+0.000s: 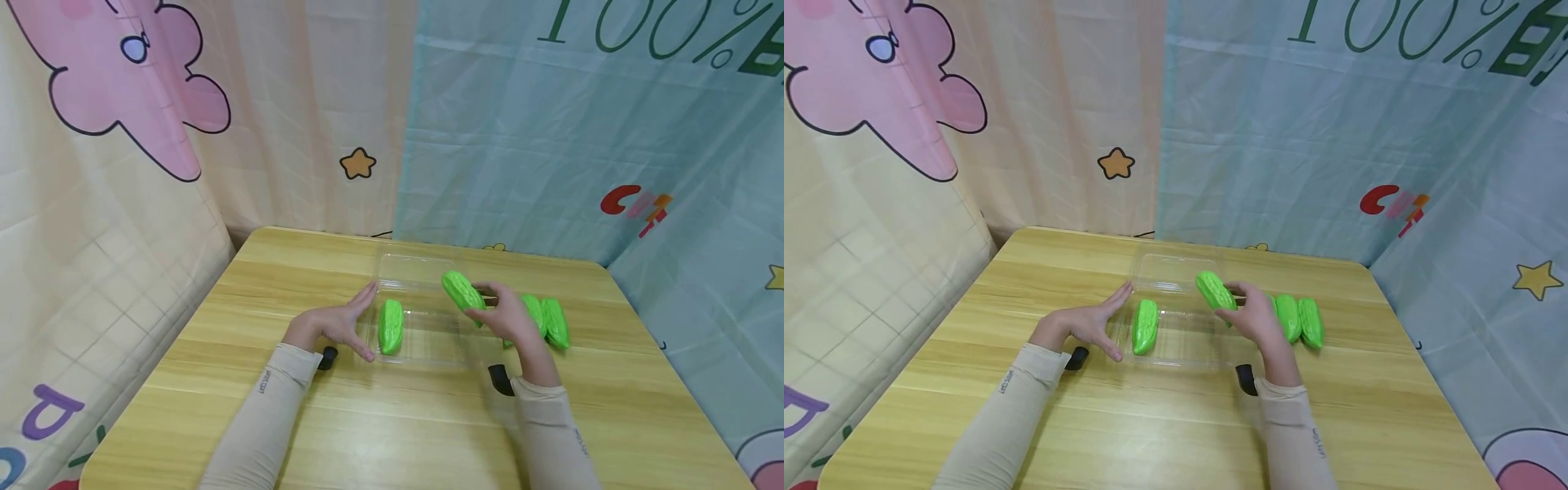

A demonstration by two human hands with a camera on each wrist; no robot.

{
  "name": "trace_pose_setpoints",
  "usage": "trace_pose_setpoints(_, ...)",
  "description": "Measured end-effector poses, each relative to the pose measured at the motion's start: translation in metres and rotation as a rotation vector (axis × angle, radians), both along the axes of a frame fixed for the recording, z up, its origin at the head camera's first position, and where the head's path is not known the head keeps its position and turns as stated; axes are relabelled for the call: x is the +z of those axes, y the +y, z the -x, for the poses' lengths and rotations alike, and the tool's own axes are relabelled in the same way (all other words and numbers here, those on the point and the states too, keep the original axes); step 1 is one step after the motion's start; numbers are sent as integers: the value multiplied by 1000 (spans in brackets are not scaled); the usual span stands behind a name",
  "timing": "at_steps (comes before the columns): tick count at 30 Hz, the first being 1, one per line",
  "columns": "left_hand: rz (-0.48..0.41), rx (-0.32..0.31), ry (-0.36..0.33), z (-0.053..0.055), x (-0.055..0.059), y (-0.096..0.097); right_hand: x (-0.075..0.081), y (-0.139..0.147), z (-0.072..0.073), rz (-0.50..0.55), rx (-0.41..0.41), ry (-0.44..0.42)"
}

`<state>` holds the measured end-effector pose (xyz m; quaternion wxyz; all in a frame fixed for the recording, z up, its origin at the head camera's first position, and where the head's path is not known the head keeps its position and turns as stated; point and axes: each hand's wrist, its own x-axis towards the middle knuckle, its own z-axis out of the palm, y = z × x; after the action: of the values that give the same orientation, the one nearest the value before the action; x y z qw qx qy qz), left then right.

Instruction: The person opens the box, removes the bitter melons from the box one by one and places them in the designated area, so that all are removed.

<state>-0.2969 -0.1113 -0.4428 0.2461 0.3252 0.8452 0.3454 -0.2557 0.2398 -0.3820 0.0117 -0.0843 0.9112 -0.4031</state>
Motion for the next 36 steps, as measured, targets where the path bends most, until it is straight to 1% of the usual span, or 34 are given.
trace_pose_setpoints(8,2,5,-1,0,0,0,11,34,-3,34,-126,-36)
trace_pose_setpoints(13,5,8,-6,0,1,0,14,56,-6,61,-208,-52)
trace_pose_setpoints(17,1,7,-2,0,1,0,14,72,-7,71,-283,-47)
trace_pose_setpoints(25,4,0,13,2,-1,0,7,95,-9,123,-403,-55)
trace_pose_setpoints(31,7,-1,15,2,-2,0,0,113,-9,100,-477,-61)
trace_pose_setpoints(36,5,-3,9,2,-1,0,-9,124,-7,107,-546,-64)
